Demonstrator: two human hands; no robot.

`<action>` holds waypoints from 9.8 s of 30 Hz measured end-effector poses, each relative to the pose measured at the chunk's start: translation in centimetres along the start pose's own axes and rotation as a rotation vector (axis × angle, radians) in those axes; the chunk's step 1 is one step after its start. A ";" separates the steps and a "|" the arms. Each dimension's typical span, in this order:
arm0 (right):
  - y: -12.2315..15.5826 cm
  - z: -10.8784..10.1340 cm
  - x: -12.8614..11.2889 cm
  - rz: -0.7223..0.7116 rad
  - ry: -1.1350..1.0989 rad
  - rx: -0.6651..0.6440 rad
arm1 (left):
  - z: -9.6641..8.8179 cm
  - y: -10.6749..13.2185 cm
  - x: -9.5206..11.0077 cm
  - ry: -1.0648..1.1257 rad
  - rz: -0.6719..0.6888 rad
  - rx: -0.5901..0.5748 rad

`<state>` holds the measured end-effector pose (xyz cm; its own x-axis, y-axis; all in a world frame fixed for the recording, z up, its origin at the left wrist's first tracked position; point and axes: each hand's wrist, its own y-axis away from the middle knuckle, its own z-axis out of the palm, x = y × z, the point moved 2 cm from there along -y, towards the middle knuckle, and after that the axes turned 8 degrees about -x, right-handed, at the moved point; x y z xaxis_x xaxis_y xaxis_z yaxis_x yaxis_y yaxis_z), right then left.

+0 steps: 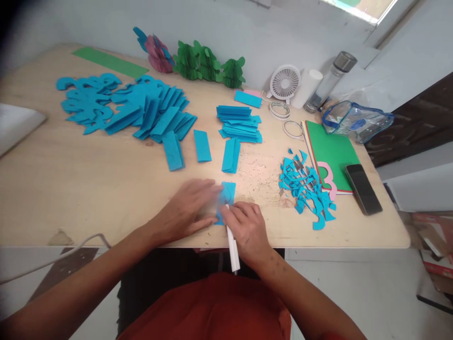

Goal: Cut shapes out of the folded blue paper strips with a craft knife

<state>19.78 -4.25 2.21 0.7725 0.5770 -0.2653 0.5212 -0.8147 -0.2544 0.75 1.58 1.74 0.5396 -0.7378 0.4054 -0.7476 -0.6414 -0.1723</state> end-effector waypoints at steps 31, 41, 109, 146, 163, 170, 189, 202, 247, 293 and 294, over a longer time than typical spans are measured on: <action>-3.8 0.7 0.7 0.526 -0.592 0.171 | 0.3 0.2 -0.5 0.055 0.004 0.009; -4.4 0.5 0.4 0.503 -0.524 0.141 | 0.3 0.3 -0.5 0.042 0.019 0.032; -3.6 -0.2 -0.2 0.507 -0.419 0.118 | 0.2 0.1 -0.6 0.030 0.016 -0.037; -3.0 0.1 -0.3 0.475 -0.386 0.172 | 0.2 0.1 -0.6 0.016 0.031 -0.045; -3.1 0.2 -0.5 0.434 -0.244 0.199 | 0.4 0.1 -0.7 0.036 0.039 -0.022; -3.1 0.1 -0.5 0.421 -0.235 0.203 | 0.3 0.1 -0.7 0.034 0.035 -0.025; -3.0 0.1 -0.5 0.431 -0.283 0.192 | 0.4 0.2 -0.7 0.025 0.037 -0.015; -3.4 0.0 -0.5 0.420 -0.363 0.159 | 0.2 0.2 -0.6 0.024 0.046 -0.001; -1.6 -0.1 -2.1 0.454 -0.452 0.174 | 0.2 0.1 -0.6 0.048 0.032 -0.007; -1.6 0.4 -2.1 0.384 -0.324 0.190 | 0.5 0.2 -0.8 0.042 0.056 0.012; -1.6 0.3 -2.1 0.382 -0.321 0.189 | 0.5 0.2 -0.8 0.043 0.053 0.009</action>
<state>17.17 -4.11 2.87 0.7289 0.2545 -0.6355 0.1274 -0.9625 -0.2393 0.35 1.94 0.92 0.4816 -0.7614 0.4340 -0.7712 -0.6034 -0.2029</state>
